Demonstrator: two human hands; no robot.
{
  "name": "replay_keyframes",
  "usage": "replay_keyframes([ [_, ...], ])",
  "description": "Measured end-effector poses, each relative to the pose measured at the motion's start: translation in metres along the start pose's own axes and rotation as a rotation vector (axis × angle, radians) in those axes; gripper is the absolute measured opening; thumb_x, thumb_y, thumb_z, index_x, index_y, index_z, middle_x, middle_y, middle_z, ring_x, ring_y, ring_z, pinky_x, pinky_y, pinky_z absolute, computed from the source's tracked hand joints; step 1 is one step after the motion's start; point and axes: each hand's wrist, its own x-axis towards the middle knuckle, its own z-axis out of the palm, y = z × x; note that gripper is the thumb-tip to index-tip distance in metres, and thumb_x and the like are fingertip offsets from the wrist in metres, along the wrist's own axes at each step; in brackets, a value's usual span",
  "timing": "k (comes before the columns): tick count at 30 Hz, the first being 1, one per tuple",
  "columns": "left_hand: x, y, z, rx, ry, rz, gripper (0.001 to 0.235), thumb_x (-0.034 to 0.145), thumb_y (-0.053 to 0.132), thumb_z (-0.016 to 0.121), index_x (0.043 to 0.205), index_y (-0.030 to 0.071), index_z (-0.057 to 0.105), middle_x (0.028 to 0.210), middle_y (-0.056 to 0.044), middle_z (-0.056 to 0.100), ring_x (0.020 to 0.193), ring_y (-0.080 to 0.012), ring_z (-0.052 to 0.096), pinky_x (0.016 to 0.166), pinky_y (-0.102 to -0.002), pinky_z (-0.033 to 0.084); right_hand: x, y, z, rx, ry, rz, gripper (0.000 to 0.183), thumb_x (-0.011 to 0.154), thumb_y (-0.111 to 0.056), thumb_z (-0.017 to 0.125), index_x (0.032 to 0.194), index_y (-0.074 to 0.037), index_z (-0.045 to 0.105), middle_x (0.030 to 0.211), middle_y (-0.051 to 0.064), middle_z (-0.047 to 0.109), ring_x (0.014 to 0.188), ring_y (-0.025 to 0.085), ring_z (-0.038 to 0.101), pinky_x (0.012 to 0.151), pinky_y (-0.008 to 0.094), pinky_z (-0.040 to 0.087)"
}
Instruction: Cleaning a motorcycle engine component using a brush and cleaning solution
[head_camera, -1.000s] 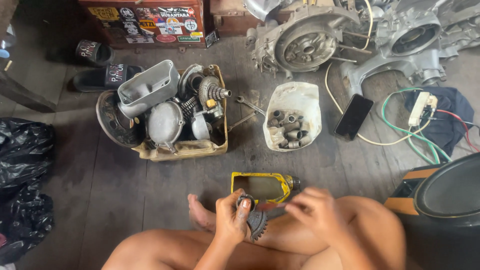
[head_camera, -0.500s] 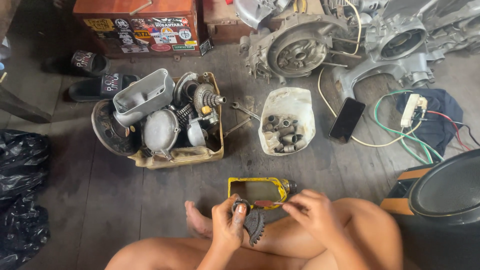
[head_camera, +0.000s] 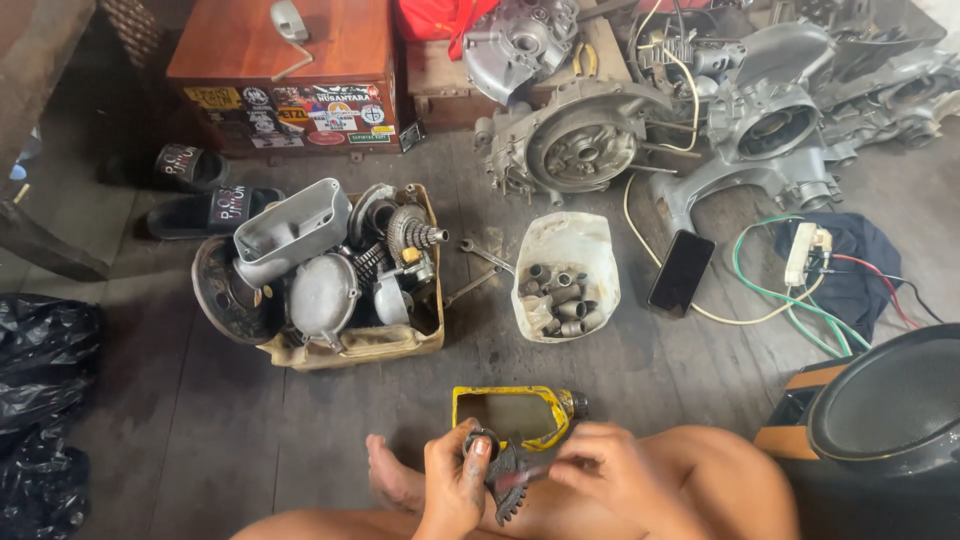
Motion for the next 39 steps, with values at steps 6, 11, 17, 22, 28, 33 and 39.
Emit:
replay_keyframes([
  [6,-0.003,-0.009,0.001,0.019,0.002,0.001,0.042,0.092,0.037,0.060,0.068,0.003,0.059,0.058,-0.003,0.051,0.056,-0.0146,0.041,0.052,-0.030,0.038,-0.003,0.005,0.001,-0.069,-0.003,-0.019,0.011,0.073,-0.019,0.084,0.074,-0.010,0.078,0.064,-0.001,0.069,0.054,0.015,0.059,0.050,0.029,0.045],
  [11,-0.001,-0.021,0.000,0.062,0.038,-0.007,0.042,0.089,0.039,0.062,0.071,0.000,0.065,0.057,-0.005,0.060,0.054,-0.0142,0.046,0.051,-0.029,0.042,-0.002,0.011,0.003,-0.051,0.075,0.147,0.008,0.074,-0.019,0.084,0.076,-0.011,0.085,0.066,-0.002,0.073,0.056,0.011,0.064,0.052,0.025,0.049],
  [17,-0.002,-0.043,0.001,0.027,0.074,-0.012,0.032,0.086,0.027,0.065,0.075,-0.003,0.070,0.059,-0.005,0.064,0.056,-0.0137,0.050,0.052,-0.028,0.044,-0.001,0.012,0.000,0.067,-0.123,-0.114,0.010,0.074,-0.011,0.084,0.079,-0.008,0.076,0.074,0.001,0.073,0.060,0.018,0.064,0.054,0.029,0.048],
  [22,-0.001,-0.028,0.002,0.040,0.056,-0.015,0.040,0.090,0.036,0.059,0.071,0.002,0.065,0.060,-0.004,0.060,0.057,-0.0147,0.047,0.056,-0.029,0.043,0.003,-0.008,-0.013,-0.102,0.046,0.085,0.011,0.076,-0.021,0.082,0.073,-0.010,0.081,0.064,-0.001,0.072,0.053,0.012,0.061,0.050,0.027,0.047],
  [28,-0.002,-0.029,0.002,0.064,0.058,-0.018,0.041,0.090,0.037,0.061,0.069,0.002,0.064,0.057,-0.004,0.055,0.055,-0.0139,0.043,0.052,-0.030,0.039,-0.003,0.006,-0.006,-0.129,0.117,0.135,0.011,0.074,-0.020,0.084,0.075,-0.010,0.082,0.065,-0.002,0.073,0.055,0.012,0.064,0.052,0.026,0.050],
  [33,0.000,-0.033,0.003,0.083,0.052,-0.028,0.045,0.089,0.041,0.062,0.067,0.002,0.063,0.054,-0.003,0.054,0.053,-0.0137,0.042,0.049,-0.030,0.038,-0.007,0.020,-0.001,-0.004,-0.061,-0.030,0.013,0.076,-0.021,0.084,0.076,-0.009,0.078,0.069,0.000,0.068,0.058,0.015,0.060,0.053,0.029,0.047],
  [39,-0.003,-0.025,0.002,0.102,0.040,-0.026,0.039,0.090,0.035,0.061,0.072,0.001,0.066,0.059,-0.005,0.060,0.055,-0.0147,0.047,0.053,-0.030,0.044,-0.004,0.004,-0.004,-0.003,0.038,0.204,0.009,0.076,-0.015,0.083,0.078,-0.007,0.083,0.068,0.000,0.074,0.054,0.011,0.064,0.052,0.024,0.049],
])
